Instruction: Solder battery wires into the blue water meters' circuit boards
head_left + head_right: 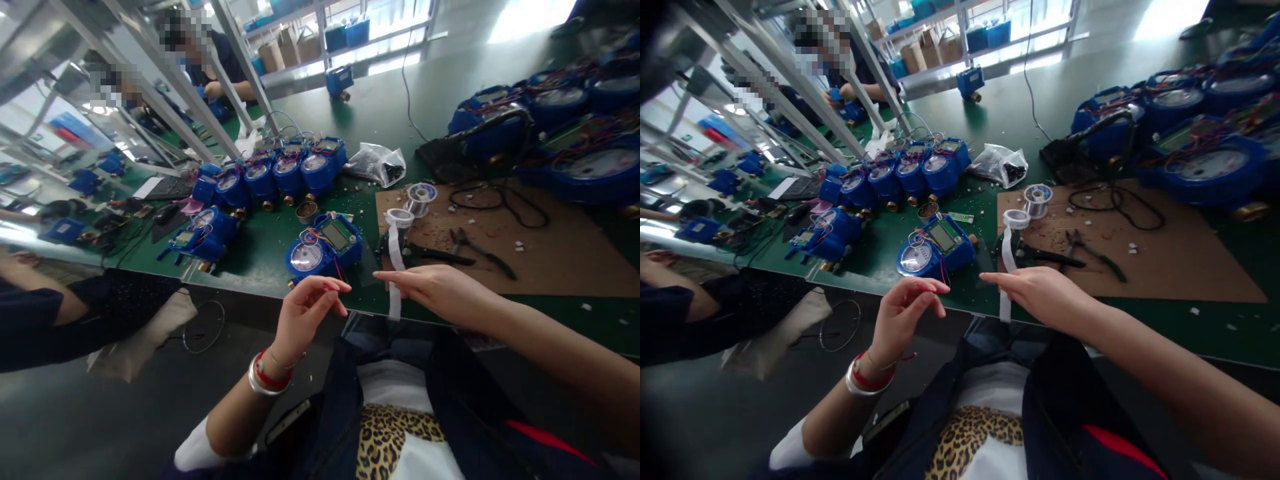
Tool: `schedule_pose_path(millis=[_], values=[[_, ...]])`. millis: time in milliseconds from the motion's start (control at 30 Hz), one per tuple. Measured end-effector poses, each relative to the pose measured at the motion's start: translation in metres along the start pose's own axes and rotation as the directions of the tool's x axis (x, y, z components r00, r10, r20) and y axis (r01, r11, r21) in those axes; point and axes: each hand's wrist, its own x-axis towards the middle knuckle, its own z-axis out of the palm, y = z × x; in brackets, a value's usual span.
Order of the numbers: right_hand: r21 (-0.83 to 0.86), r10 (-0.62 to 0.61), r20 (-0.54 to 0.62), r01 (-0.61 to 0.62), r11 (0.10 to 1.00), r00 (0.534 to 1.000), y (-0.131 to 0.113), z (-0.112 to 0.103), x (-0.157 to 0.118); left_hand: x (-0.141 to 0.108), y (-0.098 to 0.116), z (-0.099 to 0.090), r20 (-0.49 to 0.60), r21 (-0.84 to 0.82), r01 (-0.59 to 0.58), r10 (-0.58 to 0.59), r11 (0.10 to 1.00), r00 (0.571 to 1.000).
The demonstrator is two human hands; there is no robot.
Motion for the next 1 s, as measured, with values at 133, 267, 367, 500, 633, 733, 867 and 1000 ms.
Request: schedule_pose_path(millis=[133,267,367,500,633,733,867,1000], values=[[-0.210,0.080,-0.099,-0.099,0.973,0.992,0.018,0.003,-0.005,0.019,0.000,0.021,0.130,0.204,-0.044,0.017,0.978,0.991],[-0.232,0.202,-0.179,-0.241,0.942,0.963,0.033,0.006,-0.004,0.035,-0.005,0.043,0.209,0.381,-0.166,0.091,0.910,0.974],[-0.115,0.222,-0.220,-0.251,0.961,0.950,0.037,0.010,-0.006,0.043,-0.009,0.055,0.265,0.456,-0.255,0.144,0.853,0.954],[-0.052,0.223,-0.284,-0.247,0.968,0.933,0.035,0.015,-0.013,0.046,-0.017,0.063,0.266,0.502,-0.312,0.199,0.807,0.943],[-0.049,0.178,-0.259,-0.197,0.979,0.949,0.032,0.017,-0.023,0.041,-0.028,0.064,0.249,0.515,-0.323,0.222,0.794,0.943],[-0.041,0.154,-0.248,-0.169,0.985,0.956,0.028,0.015,-0.029,0.037,-0.035,0.064,0.236,0.505,-0.337,0.249,0.795,0.939],[0.013,0.148,-0.254,-0.150,0.989,0.956,0.022,0.012,-0.038,0.033,-0.038,0.065,0.221,0.495,-0.353,0.278,0.794,0.935],[0.087,0.182,-0.348,-0.161,0.983,0.920,0.028,0.006,-0.044,0.031,-0.036,0.068,0.219,0.487,-0.358,0.286,0.797,0.933]])
